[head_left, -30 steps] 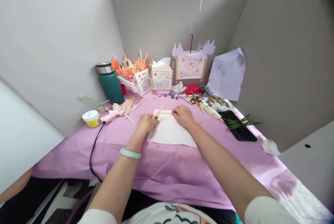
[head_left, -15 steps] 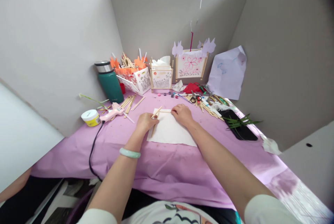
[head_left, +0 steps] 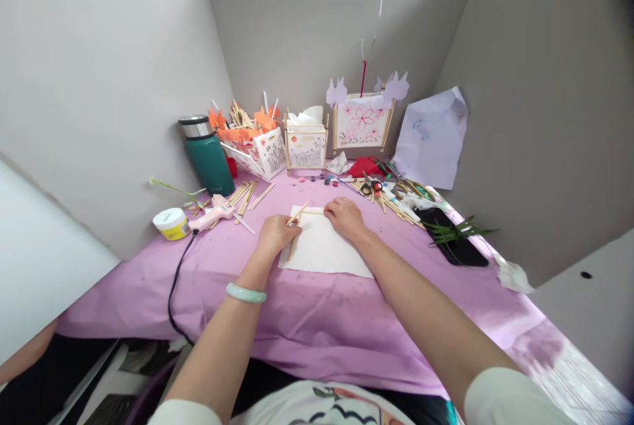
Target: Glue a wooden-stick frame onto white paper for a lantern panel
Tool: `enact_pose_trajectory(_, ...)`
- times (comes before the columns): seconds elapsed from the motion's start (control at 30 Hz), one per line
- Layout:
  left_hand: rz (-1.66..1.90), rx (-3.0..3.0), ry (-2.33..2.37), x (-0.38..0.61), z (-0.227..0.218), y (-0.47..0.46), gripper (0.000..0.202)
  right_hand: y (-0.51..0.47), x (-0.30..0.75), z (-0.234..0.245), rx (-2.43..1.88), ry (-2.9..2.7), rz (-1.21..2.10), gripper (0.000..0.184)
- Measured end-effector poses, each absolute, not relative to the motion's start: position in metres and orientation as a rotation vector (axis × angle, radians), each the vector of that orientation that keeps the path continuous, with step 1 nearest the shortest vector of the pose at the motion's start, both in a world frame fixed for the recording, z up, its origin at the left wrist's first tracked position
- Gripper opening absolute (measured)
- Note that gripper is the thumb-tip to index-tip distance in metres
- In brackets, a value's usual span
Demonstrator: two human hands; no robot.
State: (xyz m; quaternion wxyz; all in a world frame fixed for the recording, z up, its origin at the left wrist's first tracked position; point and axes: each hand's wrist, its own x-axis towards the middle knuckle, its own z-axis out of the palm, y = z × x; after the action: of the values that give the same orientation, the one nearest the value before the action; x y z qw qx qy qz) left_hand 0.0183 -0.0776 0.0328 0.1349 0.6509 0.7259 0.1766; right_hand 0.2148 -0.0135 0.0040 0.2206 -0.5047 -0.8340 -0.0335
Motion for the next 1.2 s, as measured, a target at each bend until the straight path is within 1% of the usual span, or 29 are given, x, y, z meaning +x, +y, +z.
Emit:
enact_pose_trajectory(0.47,0.596,1.905,2.083,0.017,0.029,-0.078,0.029,-0.01,0.218,0.005,-1.37,-2.202,0.033,0.021)
enact_pose_trajectory(0.57,0.634,1.894,2.053,0.015,0.03,-0.079,0.029,-0.001,0.237,0.009,-1.451,-2.034,0.072,0.029)
enact_pose_trajectory(0.63,0.663,1.883,2.03,0.014,0.031,-0.081,0.034,0.004,0.255,0.011,-1.546,-1.901,0.096,0.035)
enact_pose_trajectory(0.7,0.698,1.874,2.015,0.012,0.031,-0.082,0.04,0.007,0.272,0.013,-1.63,-1.81,0.13,0.038)
enact_pose_trajectory(0.8,0.76,1.861,2.002,0.011,0.031,-0.084,0.043,0.006,0.287,0.014,-1.675,-1.798,0.197,0.031)
enact_pose_trajectory(0.93,0.806,1.836,1.988,0.008,0.029,-0.083,0.04,0.0,0.287,0.013,-1.616,-1.92,0.275,0.018)
enact_pose_trajectory(1.07,0.793,1.823,1.99,0.005,0.029,-0.084,0.037,-0.004,0.281,0.014,-1.52,-2.012,0.281,0.018)
enact_pose_trajectory(1.2,0.745,1.846,2.056,0.007,0.031,-0.089,0.027,-0.007,0.27,0.013,-1.399,-2.113,0.226,0.014)
